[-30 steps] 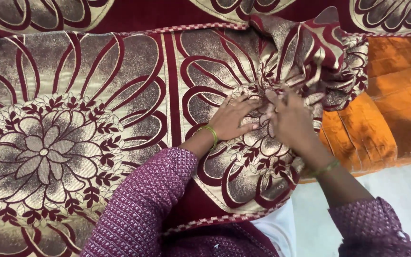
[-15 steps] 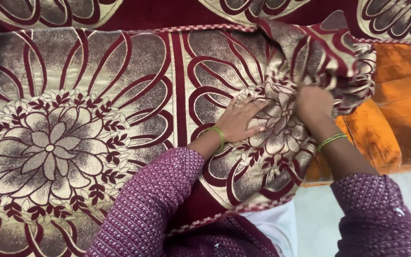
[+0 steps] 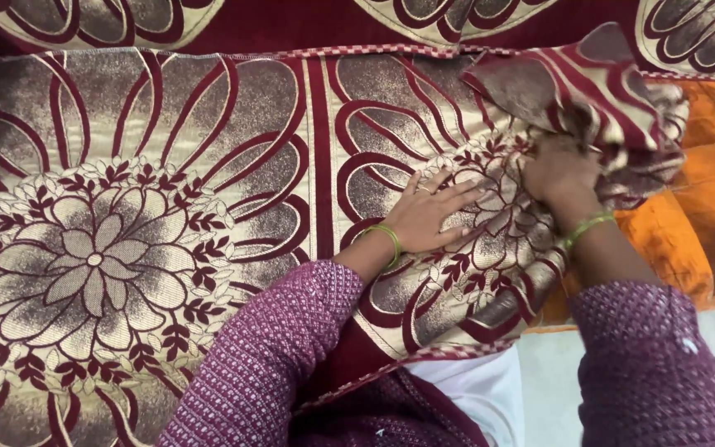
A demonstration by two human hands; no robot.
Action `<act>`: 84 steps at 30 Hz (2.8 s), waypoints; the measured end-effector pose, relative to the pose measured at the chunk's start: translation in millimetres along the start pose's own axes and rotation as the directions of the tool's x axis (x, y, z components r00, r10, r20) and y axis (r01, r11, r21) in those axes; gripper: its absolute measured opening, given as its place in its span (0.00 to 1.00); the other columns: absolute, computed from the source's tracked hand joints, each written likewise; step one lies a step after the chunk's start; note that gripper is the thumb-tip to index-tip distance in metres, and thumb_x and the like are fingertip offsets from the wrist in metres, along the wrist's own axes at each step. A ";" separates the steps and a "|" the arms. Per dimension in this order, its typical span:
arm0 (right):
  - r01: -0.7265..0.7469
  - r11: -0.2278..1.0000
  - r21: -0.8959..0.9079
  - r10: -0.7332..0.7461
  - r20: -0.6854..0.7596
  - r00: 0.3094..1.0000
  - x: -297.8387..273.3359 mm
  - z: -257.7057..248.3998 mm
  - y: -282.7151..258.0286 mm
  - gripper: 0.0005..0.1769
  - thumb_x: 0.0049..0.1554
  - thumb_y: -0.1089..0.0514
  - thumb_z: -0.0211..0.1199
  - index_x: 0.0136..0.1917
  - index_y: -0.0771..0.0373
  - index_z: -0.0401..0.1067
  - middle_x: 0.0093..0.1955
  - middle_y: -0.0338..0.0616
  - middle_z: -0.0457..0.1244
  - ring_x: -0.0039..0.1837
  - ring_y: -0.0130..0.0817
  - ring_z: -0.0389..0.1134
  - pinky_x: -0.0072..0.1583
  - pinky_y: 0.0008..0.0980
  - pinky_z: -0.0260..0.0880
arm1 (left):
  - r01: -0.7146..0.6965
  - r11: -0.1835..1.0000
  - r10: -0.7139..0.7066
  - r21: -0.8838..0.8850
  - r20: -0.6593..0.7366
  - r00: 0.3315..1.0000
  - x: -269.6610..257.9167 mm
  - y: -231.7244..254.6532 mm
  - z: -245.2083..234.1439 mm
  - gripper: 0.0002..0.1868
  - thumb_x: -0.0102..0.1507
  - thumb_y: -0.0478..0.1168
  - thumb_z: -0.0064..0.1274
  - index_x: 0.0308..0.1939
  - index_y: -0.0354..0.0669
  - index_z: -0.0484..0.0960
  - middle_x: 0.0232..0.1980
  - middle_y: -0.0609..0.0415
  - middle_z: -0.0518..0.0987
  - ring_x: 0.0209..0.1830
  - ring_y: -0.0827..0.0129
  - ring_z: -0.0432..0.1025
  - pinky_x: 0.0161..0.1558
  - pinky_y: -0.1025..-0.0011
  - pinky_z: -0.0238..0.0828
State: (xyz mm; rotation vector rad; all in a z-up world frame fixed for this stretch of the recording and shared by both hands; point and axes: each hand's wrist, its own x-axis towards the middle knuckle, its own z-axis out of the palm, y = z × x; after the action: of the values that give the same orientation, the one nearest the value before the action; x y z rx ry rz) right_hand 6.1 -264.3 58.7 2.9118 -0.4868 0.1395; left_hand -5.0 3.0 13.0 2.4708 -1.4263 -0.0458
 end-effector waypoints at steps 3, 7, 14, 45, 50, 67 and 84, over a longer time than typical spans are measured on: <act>-0.014 0.995 -0.099 -0.001 -0.141 0.990 4.0 13.5 13.6 0.33 0.50 0.45 0.54 0.63 0.66 0.72 0.66 0.62 0.62 0.68 0.57 0.63 0.66 0.61 0.46 | -0.013 1.000 0.014 0.014 -0.042 0.999 -0.3 -0.5 0.0 0.38 0.66 0.65 0.32 0.79 0.68 0.46 0.83 0.63 0.45 0.83 0.56 0.34 0.76 0.39 0.25; -0.208 0.971 -0.114 0.231 0.246 0.941 34.1 -4.2 5.2 0.24 0.64 0.49 0.51 0.60 0.68 0.78 0.63 0.61 0.69 0.65 0.53 0.71 0.69 0.54 0.59 | -0.009 1.000 0.010 0.010 -0.030 0.999 -1.2 0.2 0.2 0.38 0.66 0.66 0.29 0.79 0.66 0.45 0.83 0.62 0.45 0.82 0.56 0.35 0.75 0.40 0.26; -0.001 0.947 0.322 -0.138 0.408 0.902 32.5 -50.2 -48.1 0.38 0.60 0.31 0.45 0.79 0.39 0.45 0.84 0.41 0.32 0.82 0.46 0.32 0.76 0.54 0.25 | -0.006 0.998 0.007 0.055 -0.014 1.000 1.5 0.0 2.6 0.39 0.67 0.68 0.25 0.80 0.63 0.46 0.83 0.61 0.45 0.83 0.55 0.35 0.76 0.40 0.27; 0.336 0.932 0.136 -0.362 0.327 0.873 7.1 4.8 -50.2 0.49 0.58 0.27 0.44 0.83 0.42 0.28 0.83 0.49 0.20 0.82 0.50 0.19 0.73 0.63 0.11 | 0.458 0.888 -0.459 0.034 0.125 0.880 -9.5 -26.3 -38.3 0.58 0.54 0.85 0.23 0.80 0.62 0.36 0.83 0.48 0.32 0.81 0.47 0.25 0.71 0.32 0.20; 0.568 0.812 0.137 -0.583 0.134 0.801 -94.1 -15.8 -22.1 0.44 0.55 0.29 0.49 0.80 0.41 0.46 0.86 0.44 0.33 0.84 0.49 0.31 0.76 0.62 0.28 | 0.396 0.918 -0.396 -0.004 -0.010 0.918 -5.3 -32.6 -14.9 0.54 0.57 0.83 0.28 0.80 0.62 0.45 0.84 0.50 0.36 0.82 0.44 0.28 0.71 0.29 0.20; -0.026 0.508 0.861 0.447 -0.238 0.862 -172.7 -14.0 9.5 0.45 0.49 0.57 0.75 0.71 0.73 0.55 0.62 0.54 0.63 0.64 0.43 0.66 0.68 0.44 0.63 | -0.080 0.997 0.080 0.011 -0.007 0.997 -4.3 64.1 2.3 0.38 0.62 0.53 0.43 0.78 0.62 0.56 0.85 0.61 0.45 0.85 0.68 0.41 0.79 0.36 0.27; -0.370 -0.673 0.640 -0.177 0.346 0.921 -99.7 40.9 80.6 0.22 0.63 0.48 0.47 0.63 0.62 0.69 0.57 0.48 0.68 0.58 0.42 0.70 0.63 0.46 0.71 | 0.005 0.992 0.000 0.129 -0.039 0.999 3.2 96.8 -3.5 0.47 0.64 0.74 0.30 0.80 0.63 0.37 0.83 0.56 0.41 0.82 0.55 0.38 0.73 0.31 0.30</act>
State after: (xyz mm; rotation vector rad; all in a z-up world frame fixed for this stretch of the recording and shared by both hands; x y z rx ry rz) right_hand -111.9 -316.1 20.0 4.9810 -1.8117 0.3422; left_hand -84.4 -44.3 42.0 2.5618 -1.4521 0.0962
